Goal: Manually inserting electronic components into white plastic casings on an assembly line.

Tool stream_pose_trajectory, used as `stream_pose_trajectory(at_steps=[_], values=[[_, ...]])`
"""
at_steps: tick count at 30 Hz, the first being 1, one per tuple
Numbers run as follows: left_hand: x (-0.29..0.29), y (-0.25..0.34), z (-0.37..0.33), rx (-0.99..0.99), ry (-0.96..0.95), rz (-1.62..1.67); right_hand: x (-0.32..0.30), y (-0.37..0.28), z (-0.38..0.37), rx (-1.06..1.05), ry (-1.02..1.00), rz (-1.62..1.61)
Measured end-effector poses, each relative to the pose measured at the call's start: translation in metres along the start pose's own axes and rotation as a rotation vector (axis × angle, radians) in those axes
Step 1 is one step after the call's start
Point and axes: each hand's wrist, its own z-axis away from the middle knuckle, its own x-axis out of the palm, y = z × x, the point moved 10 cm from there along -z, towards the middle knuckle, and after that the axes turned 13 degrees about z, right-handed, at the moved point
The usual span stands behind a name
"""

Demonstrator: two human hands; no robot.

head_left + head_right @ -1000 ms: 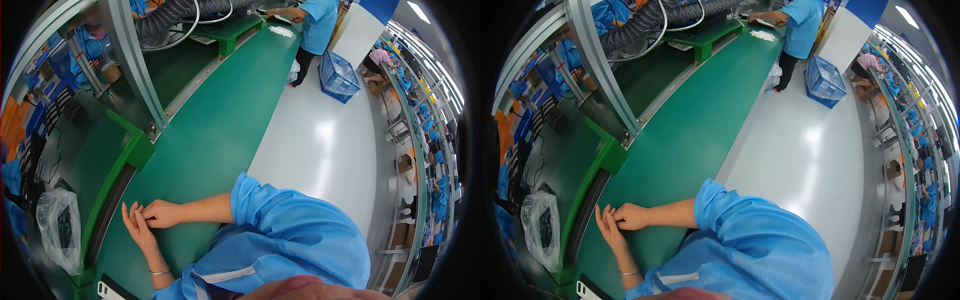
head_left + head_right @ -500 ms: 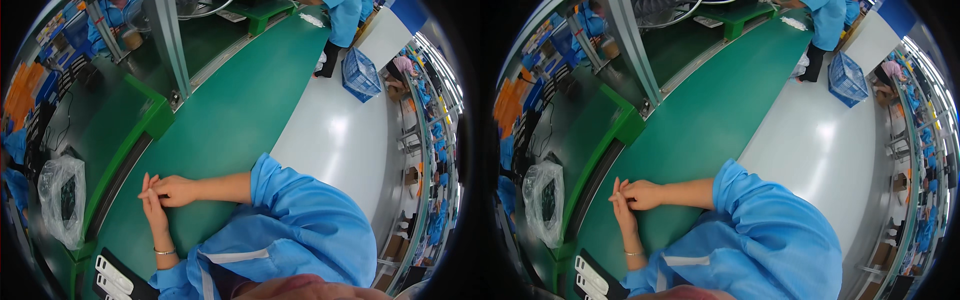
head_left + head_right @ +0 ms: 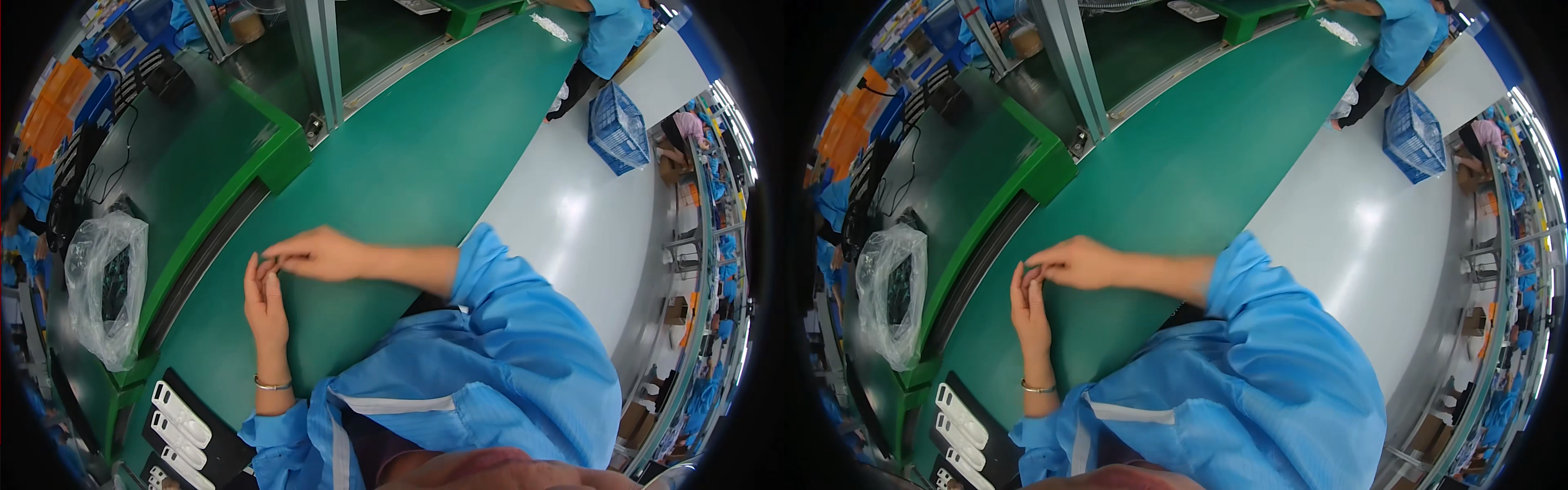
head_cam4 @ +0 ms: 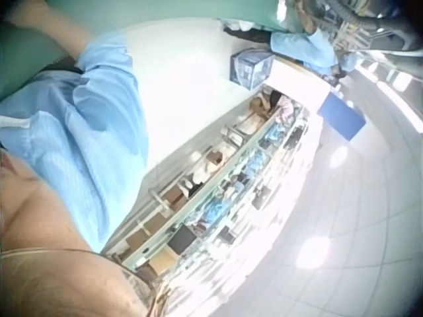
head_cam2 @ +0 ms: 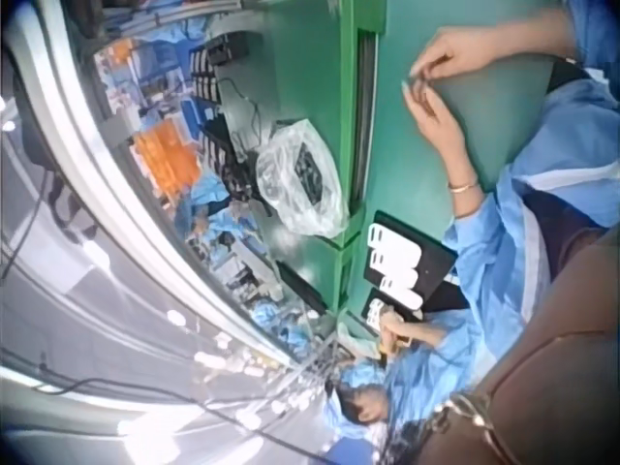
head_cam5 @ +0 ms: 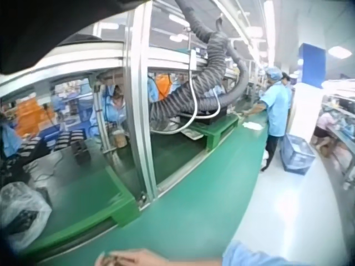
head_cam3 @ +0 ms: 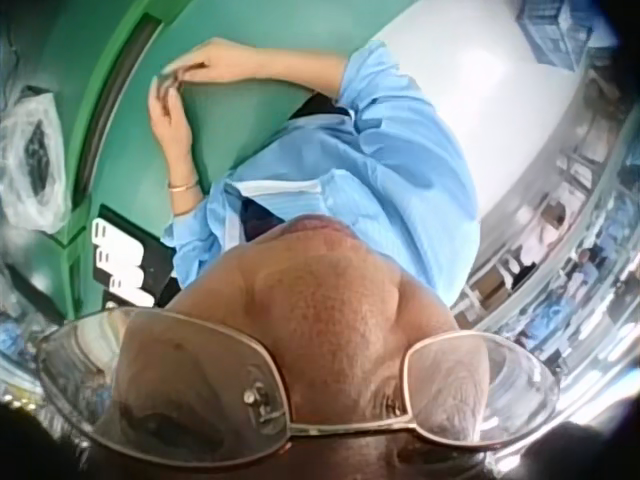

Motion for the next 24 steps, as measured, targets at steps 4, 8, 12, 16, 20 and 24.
stream_pose_trajectory(at_steps=[4,8,12,16,20,24], values=[[0.003,-0.002,0.002,0.019,0.018,-0.201,-0.113,0.099,0.020,0.375,0.194,0.099],[0.035,0.019,0.003,0.189,-0.118,-0.699,-0.262,0.138,0.025,0.356,0.532,0.620],[0.059,0.015,-0.002,0.241,-0.255,-0.904,-0.356,0.190,0.001,0.293,0.612,0.946],[0.062,0.012,-0.005,0.191,-0.310,-0.955,-0.424,0.239,-0.038,0.304,0.583,1.179],[0.061,0.009,-0.008,0.113,-0.310,-0.969,-0.478,0.290,-0.071,0.387,0.556,1.325],[0.061,0.008,-0.012,0.083,-0.290,-1.018,-0.519,0.356,-0.088,0.665,0.426,1.412]])
